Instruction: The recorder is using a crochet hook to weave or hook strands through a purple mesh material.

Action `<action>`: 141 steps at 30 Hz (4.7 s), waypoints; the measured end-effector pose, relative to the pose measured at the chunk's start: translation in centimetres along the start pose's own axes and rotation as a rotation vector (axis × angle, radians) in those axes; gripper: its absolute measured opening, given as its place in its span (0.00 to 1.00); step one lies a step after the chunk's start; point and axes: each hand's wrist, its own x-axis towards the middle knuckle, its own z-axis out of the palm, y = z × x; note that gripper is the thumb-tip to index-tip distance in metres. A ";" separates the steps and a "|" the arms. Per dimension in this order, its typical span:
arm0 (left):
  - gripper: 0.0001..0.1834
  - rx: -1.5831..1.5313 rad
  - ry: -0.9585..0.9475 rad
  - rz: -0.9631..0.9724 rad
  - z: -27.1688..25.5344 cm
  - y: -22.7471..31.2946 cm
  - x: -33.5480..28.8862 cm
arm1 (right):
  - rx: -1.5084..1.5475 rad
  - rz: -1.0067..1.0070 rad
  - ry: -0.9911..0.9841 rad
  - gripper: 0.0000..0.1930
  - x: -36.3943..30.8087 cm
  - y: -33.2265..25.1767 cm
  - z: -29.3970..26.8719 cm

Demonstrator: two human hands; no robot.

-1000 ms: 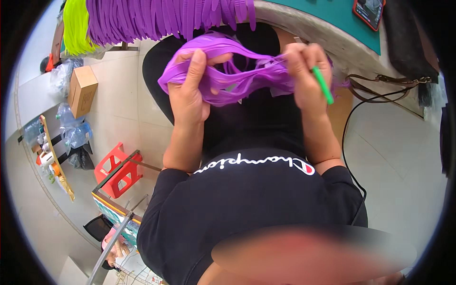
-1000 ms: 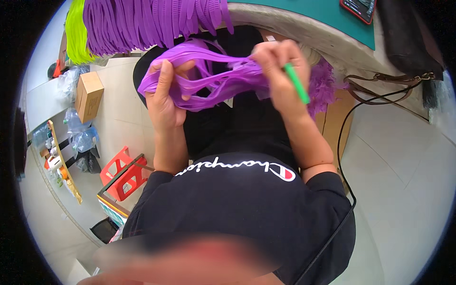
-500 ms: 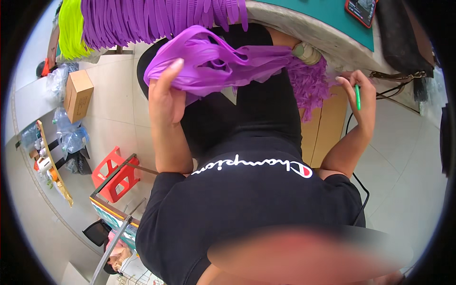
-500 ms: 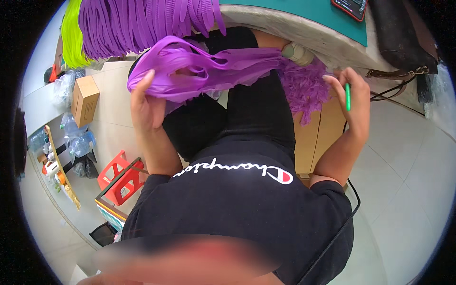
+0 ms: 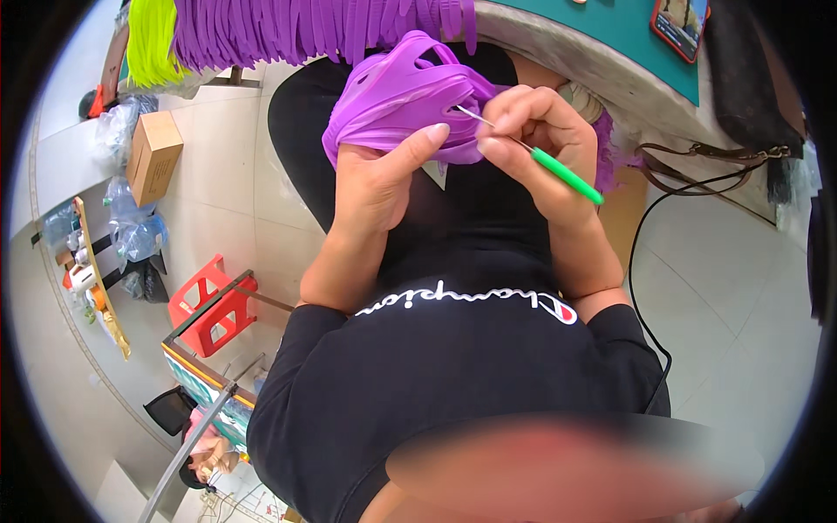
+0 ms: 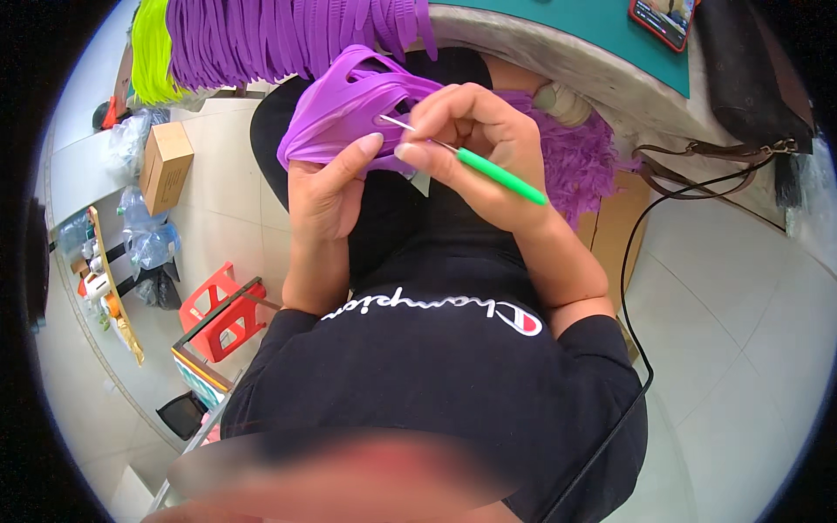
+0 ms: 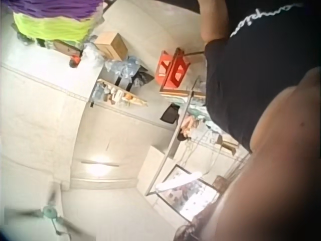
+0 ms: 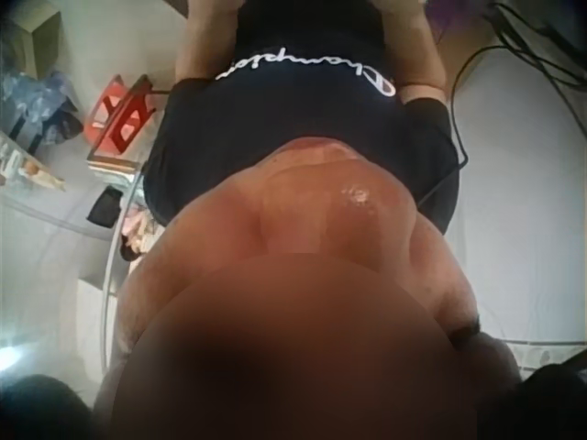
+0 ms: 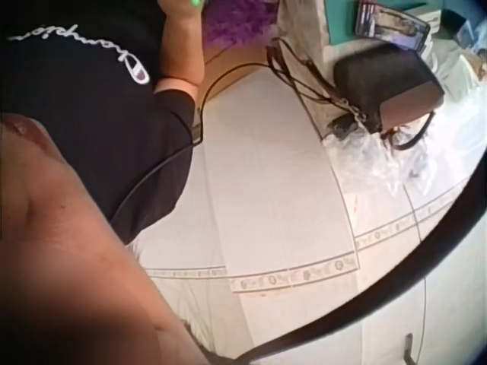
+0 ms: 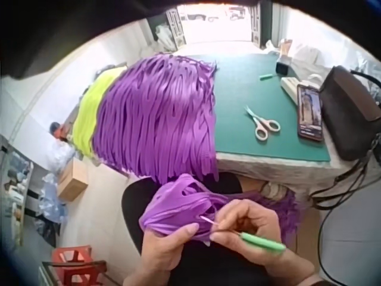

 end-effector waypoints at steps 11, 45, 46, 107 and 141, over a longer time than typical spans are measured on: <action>0.24 -0.009 0.023 0.055 0.0 -0.8 -0.1 | -0.188 0.011 0.159 0.05 -0.6 1.4 0.6; 0.29 -0.145 0.111 0.069 -4.2 2.7 0.6 | -1.386 -0.108 -0.021 0.05 -4.0 -6.2 -12.5; 0.30 -0.121 0.085 0.077 -3.7 2.8 0.4 | -1.249 -0.145 -0.046 0.05 -3.3 -5.3 -11.5; 0.31 -0.414 -0.307 -0.249 -0.7 0.2 -4.0 | 0.062 0.154 -0.036 0.13 -5.7 -2.2 -3.4; 0.14 0.077 -0.072 0.163 3.5 -3.8 -8.9 | -0.417 -0.181 0.007 0.15 -8.0 -5.6 -0.7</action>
